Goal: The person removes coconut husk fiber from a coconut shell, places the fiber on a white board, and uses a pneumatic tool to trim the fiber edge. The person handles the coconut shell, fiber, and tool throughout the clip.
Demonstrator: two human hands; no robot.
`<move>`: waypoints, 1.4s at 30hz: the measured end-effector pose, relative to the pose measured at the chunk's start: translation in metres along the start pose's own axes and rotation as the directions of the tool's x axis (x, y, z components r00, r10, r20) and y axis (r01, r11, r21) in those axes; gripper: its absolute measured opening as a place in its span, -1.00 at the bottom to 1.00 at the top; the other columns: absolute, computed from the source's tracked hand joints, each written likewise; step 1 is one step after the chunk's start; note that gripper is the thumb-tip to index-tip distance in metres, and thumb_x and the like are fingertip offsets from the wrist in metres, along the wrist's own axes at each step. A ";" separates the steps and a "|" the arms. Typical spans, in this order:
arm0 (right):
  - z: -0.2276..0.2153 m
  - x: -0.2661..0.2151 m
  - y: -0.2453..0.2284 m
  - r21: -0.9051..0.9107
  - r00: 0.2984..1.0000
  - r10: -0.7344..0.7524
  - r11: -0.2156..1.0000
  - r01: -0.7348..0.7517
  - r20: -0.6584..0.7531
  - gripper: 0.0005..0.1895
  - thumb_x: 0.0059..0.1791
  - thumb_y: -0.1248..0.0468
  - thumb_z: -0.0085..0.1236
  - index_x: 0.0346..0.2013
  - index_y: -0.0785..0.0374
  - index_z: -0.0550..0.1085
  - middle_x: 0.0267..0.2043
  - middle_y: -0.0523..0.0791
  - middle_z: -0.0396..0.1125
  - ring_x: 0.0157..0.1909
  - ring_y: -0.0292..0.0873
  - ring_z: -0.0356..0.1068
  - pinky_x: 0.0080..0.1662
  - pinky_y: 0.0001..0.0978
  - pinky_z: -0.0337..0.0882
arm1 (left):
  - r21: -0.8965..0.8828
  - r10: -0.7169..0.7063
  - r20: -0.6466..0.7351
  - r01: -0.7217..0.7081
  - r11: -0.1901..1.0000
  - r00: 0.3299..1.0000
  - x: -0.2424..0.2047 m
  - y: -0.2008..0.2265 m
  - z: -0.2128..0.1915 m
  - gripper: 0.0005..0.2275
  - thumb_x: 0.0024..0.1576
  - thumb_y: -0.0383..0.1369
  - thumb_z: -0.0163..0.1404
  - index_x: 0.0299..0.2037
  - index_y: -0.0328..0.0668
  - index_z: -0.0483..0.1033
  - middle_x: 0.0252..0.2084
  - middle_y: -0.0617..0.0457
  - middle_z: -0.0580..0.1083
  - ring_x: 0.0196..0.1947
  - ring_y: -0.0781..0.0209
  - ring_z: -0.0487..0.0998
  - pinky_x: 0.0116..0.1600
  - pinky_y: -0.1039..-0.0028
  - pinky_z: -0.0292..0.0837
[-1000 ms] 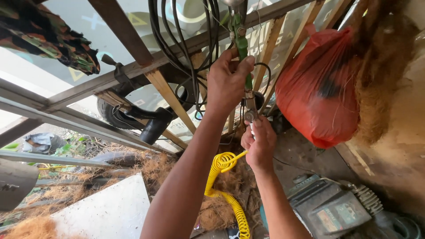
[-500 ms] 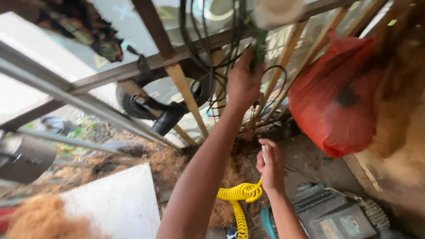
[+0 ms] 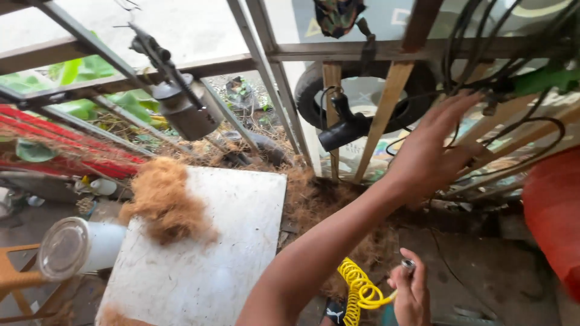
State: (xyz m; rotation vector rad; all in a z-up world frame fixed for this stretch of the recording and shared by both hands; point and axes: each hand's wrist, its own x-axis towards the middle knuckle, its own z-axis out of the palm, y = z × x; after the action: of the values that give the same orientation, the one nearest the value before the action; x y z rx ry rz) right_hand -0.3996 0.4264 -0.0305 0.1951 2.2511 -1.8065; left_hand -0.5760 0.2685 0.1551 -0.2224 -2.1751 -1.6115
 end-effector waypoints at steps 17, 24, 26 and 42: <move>0.036 -0.047 -0.041 -0.066 0.996 -0.086 0.994 0.085 -0.006 -0.64 0.09 0.02 -0.09 0.05 0.10 0.48 -0.60 -0.11 0.13 -0.56 -0.25 0.10 -0.38 -0.51 0.19 | 0.089 -0.093 -0.845 0.308 0.947 0.527 -0.013 -0.051 -0.339 -0.71 0.16 -0.28 0.02 -0.12 -0.04 0.10 -0.39 0.06 0.50 -0.42 0.21 0.49 -0.31 0.37 0.47; 0.037 -0.061 0.003 -0.075 0.997 -0.066 0.995 0.069 0.037 -0.63 0.08 0.02 -0.05 0.03 0.12 0.52 -0.57 -0.14 0.25 -0.53 -0.28 0.23 -0.37 -0.56 0.20 | -0.118 -0.290 -0.831 0.360 0.925 0.474 -0.025 -0.033 -0.364 -0.51 -0.18 0.19 0.02 -0.35 -0.07 0.41 -0.43 0.11 0.57 -0.50 0.31 0.61 -0.47 0.47 0.56; 0.044 -0.068 -0.004 -0.082 0.995 -0.093 0.992 0.096 0.035 -0.65 0.08 0.03 -0.04 0.01 0.10 0.53 -0.59 -0.16 0.24 -0.54 -0.31 0.23 -0.38 -0.58 0.20 | -0.127 -0.349 -0.819 0.448 0.885 0.456 -0.023 -0.014 -0.369 -0.52 -0.18 0.24 -0.05 -0.44 -0.01 0.41 -0.55 0.17 0.51 -0.62 0.39 0.47 -0.51 0.50 0.38; 0.074 -0.106 -0.026 0.022 0.978 -0.139 0.990 0.138 0.154 -0.70 -0.01 0.10 0.03 -0.14 0.17 0.59 -0.65 -0.21 0.00 -0.59 -0.33 -0.04 -0.43 -0.56 -0.05 | 0.095 -0.069 -0.907 0.361 0.928 0.415 -0.084 0.044 -0.391 -0.58 0.06 0.11 -0.13 -0.43 -0.09 0.49 -0.44 0.06 0.56 -0.40 0.20 0.55 -0.31 0.32 0.38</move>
State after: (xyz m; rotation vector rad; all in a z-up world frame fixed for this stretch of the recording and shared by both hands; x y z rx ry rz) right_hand -0.2966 0.3534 0.0083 -0.1005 2.1939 -1.8330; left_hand -0.3911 -0.0762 0.2508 0.8836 -1.5076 -1.0575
